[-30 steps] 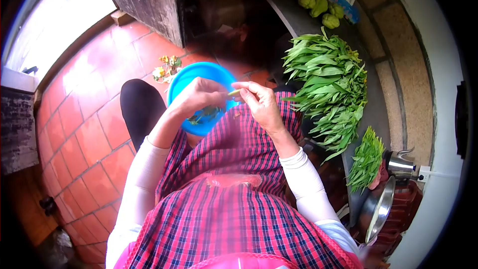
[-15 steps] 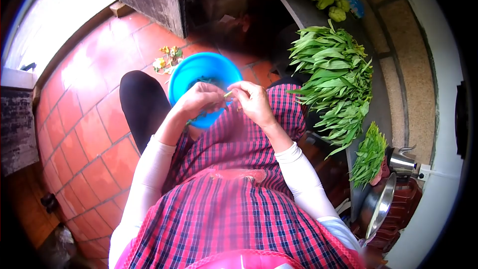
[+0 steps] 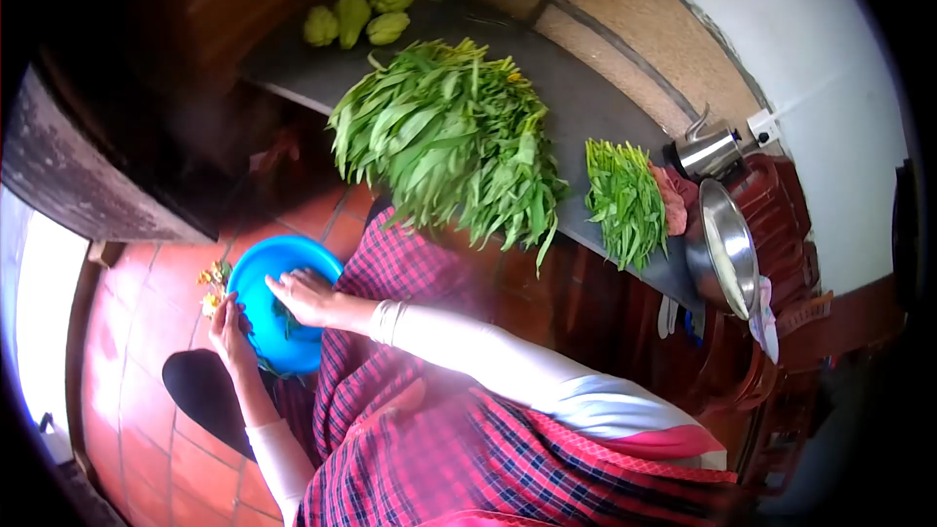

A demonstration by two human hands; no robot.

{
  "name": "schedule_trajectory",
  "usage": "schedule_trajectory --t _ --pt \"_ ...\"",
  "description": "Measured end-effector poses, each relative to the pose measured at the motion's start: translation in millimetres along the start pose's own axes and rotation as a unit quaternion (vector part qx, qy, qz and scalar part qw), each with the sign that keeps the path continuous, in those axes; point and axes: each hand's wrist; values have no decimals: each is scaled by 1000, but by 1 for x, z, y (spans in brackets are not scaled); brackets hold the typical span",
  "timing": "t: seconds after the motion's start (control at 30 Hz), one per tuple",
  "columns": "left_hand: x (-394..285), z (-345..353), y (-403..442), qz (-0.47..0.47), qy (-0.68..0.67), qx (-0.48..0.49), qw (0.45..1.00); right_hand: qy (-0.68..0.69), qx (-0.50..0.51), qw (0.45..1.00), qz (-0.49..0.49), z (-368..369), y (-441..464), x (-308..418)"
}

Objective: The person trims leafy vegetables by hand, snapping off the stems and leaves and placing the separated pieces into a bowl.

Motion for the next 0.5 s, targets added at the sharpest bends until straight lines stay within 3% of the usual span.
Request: schedule_trajectory --t 0.07,0.13,0.23,0.3,0.4,0.5 --pt "4 -2 -4 -6 -2 0 1000 6 62 998 -13 -10 -1 0" --pt "5 0 -9 -20 7 0 1000 22 -89 993 -81 -63 -17 13" --pt "0 3 -11 -54 10 22 998 52 -315 937 -143 -200 -52 21" --pt "5 7 -10 -64 19 41 997 -59 -432 888 -143 -273 -78 -19" --pt "3 21 -14 -97 47 69 992 -199 -465 861 51 -341 -111 -95" --pt "1 38 -17 -118 63 90 987 -252 -407 873 95 -360 -117 -185"
Point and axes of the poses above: each hand's wrist, its own y-axis towards the middle knuckle, its own z-axis out of the palm, x = y × z, and after that the axes turned 2 degrees about z, right-handed
